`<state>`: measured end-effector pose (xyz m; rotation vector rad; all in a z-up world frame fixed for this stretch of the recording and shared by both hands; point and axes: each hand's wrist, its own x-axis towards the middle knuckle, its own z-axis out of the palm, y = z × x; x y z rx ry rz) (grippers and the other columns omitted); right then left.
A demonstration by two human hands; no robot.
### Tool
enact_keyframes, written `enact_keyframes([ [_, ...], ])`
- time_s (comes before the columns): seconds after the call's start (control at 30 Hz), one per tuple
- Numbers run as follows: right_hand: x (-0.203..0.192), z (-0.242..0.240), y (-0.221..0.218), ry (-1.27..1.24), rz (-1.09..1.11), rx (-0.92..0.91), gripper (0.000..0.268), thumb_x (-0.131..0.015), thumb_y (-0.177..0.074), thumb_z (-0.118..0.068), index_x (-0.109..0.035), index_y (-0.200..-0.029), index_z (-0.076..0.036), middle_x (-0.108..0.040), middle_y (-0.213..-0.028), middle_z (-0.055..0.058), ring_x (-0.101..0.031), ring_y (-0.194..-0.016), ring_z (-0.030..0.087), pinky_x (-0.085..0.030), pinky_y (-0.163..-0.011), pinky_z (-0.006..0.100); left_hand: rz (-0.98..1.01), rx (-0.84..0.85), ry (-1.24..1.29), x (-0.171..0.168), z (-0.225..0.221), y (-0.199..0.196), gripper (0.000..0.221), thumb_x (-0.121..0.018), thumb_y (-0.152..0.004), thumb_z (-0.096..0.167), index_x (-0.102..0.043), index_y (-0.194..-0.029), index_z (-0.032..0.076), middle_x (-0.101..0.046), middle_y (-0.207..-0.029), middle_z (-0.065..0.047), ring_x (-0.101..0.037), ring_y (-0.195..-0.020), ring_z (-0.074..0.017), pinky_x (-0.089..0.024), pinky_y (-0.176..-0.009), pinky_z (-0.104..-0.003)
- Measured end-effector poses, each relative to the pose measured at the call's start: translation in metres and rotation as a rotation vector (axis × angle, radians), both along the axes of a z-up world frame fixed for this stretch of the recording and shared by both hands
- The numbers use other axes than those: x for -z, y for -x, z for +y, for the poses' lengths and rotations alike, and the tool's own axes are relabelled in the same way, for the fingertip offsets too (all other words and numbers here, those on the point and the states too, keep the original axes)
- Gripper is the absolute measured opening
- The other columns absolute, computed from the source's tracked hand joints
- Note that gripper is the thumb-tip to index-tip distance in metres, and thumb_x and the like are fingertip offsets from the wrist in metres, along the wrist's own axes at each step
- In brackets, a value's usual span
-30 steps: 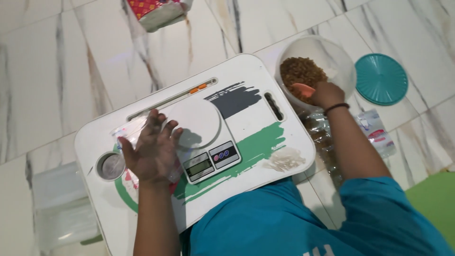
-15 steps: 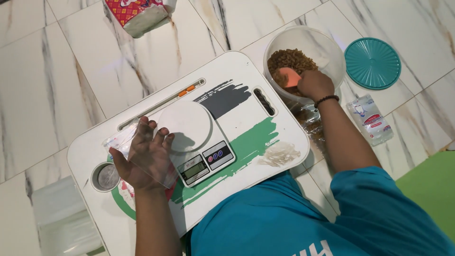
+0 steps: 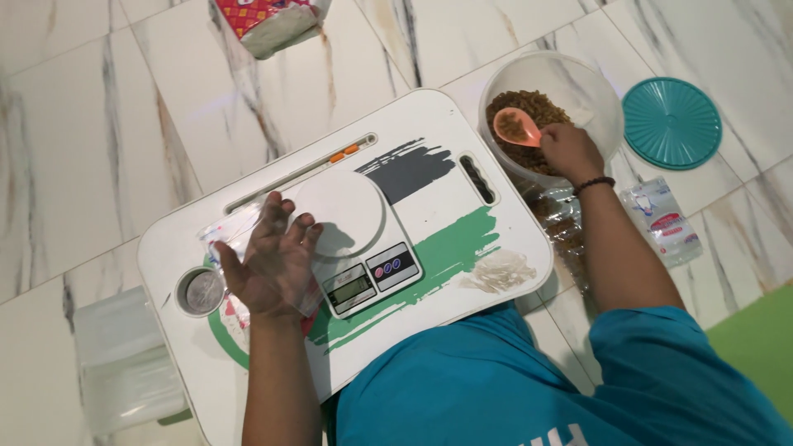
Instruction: Scooping dry food into small plastic bags, weighing them on a digital scale, and sealing the bags.
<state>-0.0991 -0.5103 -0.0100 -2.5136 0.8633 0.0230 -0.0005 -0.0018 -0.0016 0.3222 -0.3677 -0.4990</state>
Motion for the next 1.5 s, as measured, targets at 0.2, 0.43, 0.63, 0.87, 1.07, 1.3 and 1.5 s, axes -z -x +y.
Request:
enact_keyframes([
  [0.2, 0.022, -0.031, -0.001, 0.107, -0.001, -0.075, 0.040, -0.049, -0.105, -0.029, -0.075, -0.127, -0.007, -0.072, -0.118, 0.028, -0.062, -0.118, 0.051, -0.049, -0.097, 0.059, -0.008, -0.017, 0.018, -0.002, 0.000, 0.001, 0.086, -0.052, -0.092, 0.067, -0.051, -0.147, 0.001, -0.064, -0.137, -0.017, -0.064, -0.123, -0.0386, -0.045, -0.114, -0.053],
  [0.43, -0.054, -0.009, -0.013, 0.254, 0.059, -0.040, 0.041, -0.050, -0.093, -0.025, -0.077, -0.121, -0.013, -0.076, -0.104, 0.015, -0.068, -0.093, 0.040, -0.054, -0.076, 0.051, 0.047, 0.003, 0.116, -0.002, 0.000, 0.007, 0.085, -0.060, -0.099, 0.052, -0.038, -0.155, -0.008, -0.052, -0.146, -0.022, -0.057, -0.130, -0.0427, -0.046, -0.113, -0.052],
  [0.63, -0.130, 0.056, -0.024, 0.268, -0.036, -0.213, 0.039, -0.054, -0.095, -0.019, -0.077, -0.123, -0.005, -0.075, -0.099, 0.020, -0.066, -0.088, 0.042, -0.052, -0.076, 0.050, -0.003, 0.072, 0.140, -0.005, -0.004, 0.009, 0.077, -0.053, -0.104, 0.040, -0.028, -0.162, -0.002, -0.055, -0.147, -0.026, -0.059, -0.129, -0.0453, -0.050, -0.110, -0.059],
  [0.87, -0.185, 0.165, -0.052, 0.092, -0.019, -0.569, 0.031, -0.057, -0.094, -0.012, -0.076, -0.116, -0.004, -0.071, -0.070, 0.012, -0.055, -0.052, 0.025, -0.041, -0.052, 0.036, 0.026, 0.141, -0.149, -0.026, -0.007, 0.020, 0.091, -0.063, -0.090, 0.051, -0.038, -0.154, -0.008, -0.063, -0.121, -0.026, -0.067, -0.098, -0.0377, -0.053, -0.090, -0.052],
  [1.07, -0.211, 0.238, -0.067, 0.061, -0.022, -0.807, 0.032, -0.056, -0.090, -0.014, -0.078, -0.112, -0.008, -0.068, -0.057, 0.008, -0.052, -0.042, 0.021, -0.039, -0.047, 0.033, -0.050, 0.285, -0.127, -0.003, -0.012, 0.019, 0.083, -0.062, -0.093, 0.049, -0.043, -0.151, -0.007, -0.062, -0.125, -0.026, -0.066, -0.104, -0.0387, -0.051, -0.095, -0.053],
  [1.3, -0.202, 0.269, -0.077, 0.390, -0.091, -0.975, 0.034, -0.054, -0.090, -0.019, -0.076, -0.114, -0.016, -0.073, -0.071, 0.009, -0.067, -0.067, 0.033, -0.051, -0.061, 0.043, -0.090, 0.362, 0.000, 0.008, -0.011, 0.018, 0.071, -0.054, -0.101, 0.049, -0.049, -0.145, -0.006, -0.059, -0.133, -0.028, -0.063, -0.113, -0.0425, -0.047, -0.103, -0.056],
  [1.5, -0.207, 0.287, -0.083, 0.371, 0.034, -0.990, 0.028, -0.052, -0.095, -0.021, -0.073, -0.114, -0.017, -0.064, -0.059, 0.006, -0.066, -0.060, 0.036, -0.054, -0.066, 0.048, -0.124, 0.318, -0.089, 0.007, -0.017, 0.015, 0.086, -0.042, -0.093, 0.072, -0.048, -0.150, 0.008, -0.060, -0.133, -0.023, -0.066, -0.115, -0.0395, -0.052, -0.101, -0.056],
])
